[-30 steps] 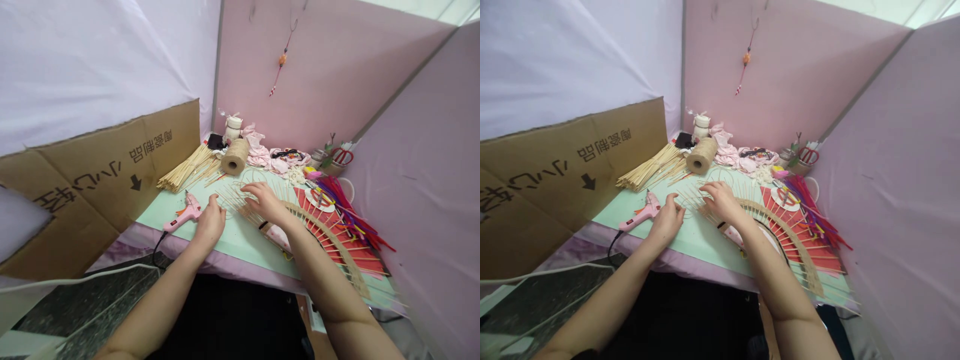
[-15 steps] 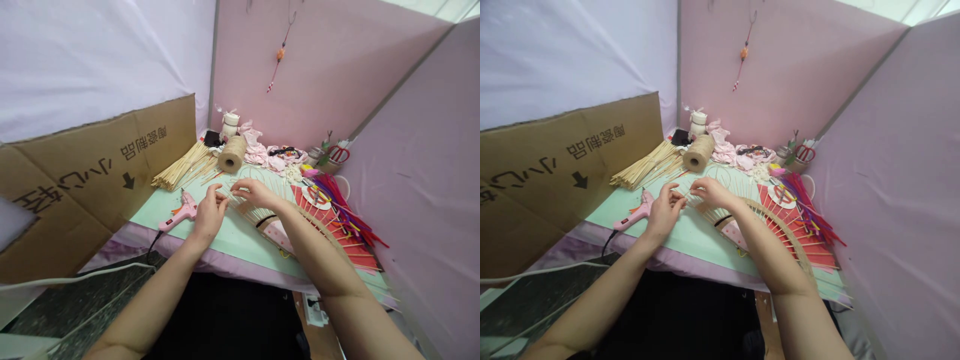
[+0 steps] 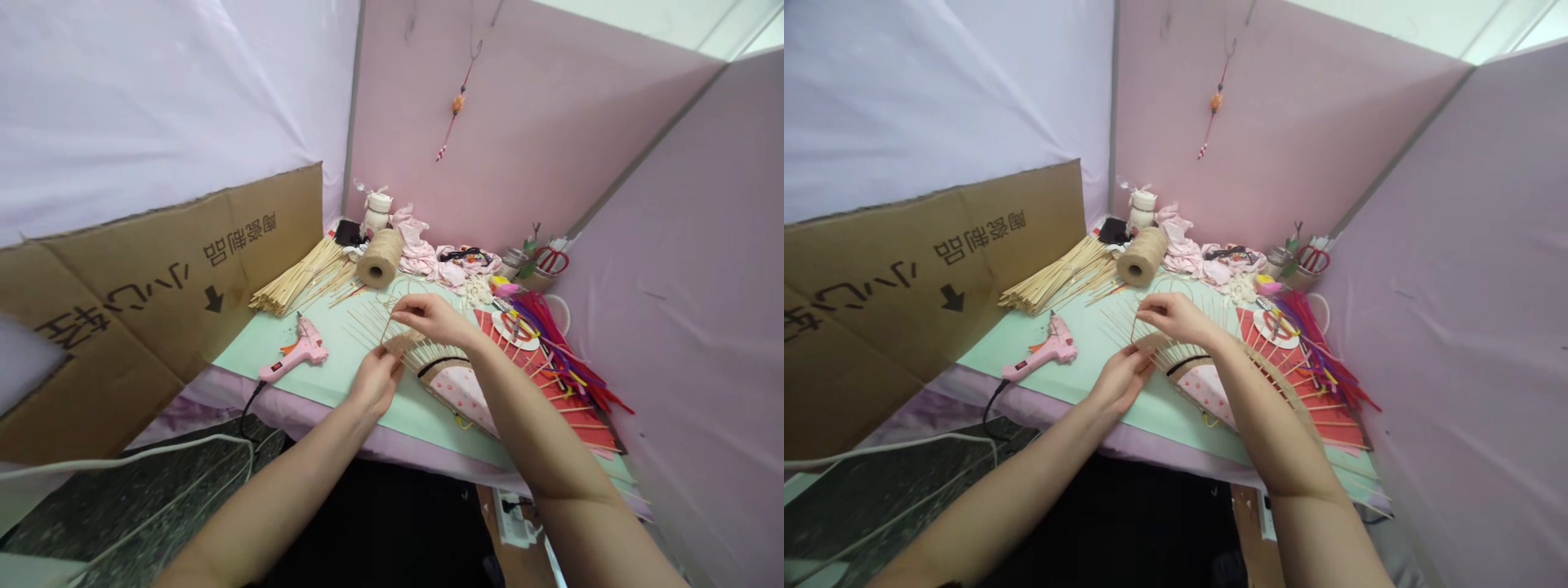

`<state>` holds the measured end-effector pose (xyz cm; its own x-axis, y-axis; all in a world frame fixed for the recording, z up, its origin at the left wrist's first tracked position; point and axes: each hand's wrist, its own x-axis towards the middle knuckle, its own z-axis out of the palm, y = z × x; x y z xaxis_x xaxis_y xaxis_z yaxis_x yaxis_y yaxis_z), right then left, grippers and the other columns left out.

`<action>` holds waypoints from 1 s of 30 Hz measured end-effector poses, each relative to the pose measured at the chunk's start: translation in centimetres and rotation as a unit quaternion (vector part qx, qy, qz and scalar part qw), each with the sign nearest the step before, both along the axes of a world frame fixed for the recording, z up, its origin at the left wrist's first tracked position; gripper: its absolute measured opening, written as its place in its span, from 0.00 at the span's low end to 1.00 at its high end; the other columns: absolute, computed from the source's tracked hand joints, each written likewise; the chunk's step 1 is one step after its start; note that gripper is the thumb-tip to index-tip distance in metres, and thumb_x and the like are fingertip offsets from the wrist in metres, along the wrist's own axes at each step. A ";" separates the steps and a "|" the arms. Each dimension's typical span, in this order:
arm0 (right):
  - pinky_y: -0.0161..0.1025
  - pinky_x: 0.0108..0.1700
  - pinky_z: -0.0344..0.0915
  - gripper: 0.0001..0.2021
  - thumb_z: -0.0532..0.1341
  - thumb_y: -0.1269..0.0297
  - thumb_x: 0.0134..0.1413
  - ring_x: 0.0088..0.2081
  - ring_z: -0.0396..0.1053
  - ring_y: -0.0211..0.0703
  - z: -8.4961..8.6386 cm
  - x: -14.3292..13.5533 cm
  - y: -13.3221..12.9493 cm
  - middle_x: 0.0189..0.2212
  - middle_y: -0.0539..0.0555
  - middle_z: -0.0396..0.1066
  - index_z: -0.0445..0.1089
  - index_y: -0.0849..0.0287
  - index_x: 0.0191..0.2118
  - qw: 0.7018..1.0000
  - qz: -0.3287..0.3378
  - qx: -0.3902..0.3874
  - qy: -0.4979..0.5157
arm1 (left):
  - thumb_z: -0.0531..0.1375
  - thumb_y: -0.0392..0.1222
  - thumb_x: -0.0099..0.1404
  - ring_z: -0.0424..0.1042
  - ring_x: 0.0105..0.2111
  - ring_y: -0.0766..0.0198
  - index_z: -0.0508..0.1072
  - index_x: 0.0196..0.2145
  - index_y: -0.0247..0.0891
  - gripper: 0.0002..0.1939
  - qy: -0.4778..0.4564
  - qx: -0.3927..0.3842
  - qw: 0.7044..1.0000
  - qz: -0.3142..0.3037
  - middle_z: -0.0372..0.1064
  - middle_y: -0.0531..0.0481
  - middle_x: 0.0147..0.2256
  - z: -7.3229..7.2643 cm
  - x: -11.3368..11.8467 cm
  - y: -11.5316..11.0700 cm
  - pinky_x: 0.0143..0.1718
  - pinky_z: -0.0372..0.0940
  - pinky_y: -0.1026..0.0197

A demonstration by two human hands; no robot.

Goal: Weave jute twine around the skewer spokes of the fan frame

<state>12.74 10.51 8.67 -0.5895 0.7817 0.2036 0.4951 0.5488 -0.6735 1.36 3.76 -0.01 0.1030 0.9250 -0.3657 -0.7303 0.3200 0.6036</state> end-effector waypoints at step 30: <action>0.34 0.27 0.53 0.09 0.62 0.63 0.48 0.22 0.58 0.34 -1.7 2.6 3.0 0.17 0.48 0.65 0.73 0.62 0.23 0.962 -0.230 -0.011 -0.146 | 0.56 0.26 0.63 0.75 0.35 0.67 0.69 0.38 0.36 0.09 -0.044 -0.018 0.998 0.032 0.74 0.47 0.37 -0.2 0.8 0.5 0.48 0.69 0.57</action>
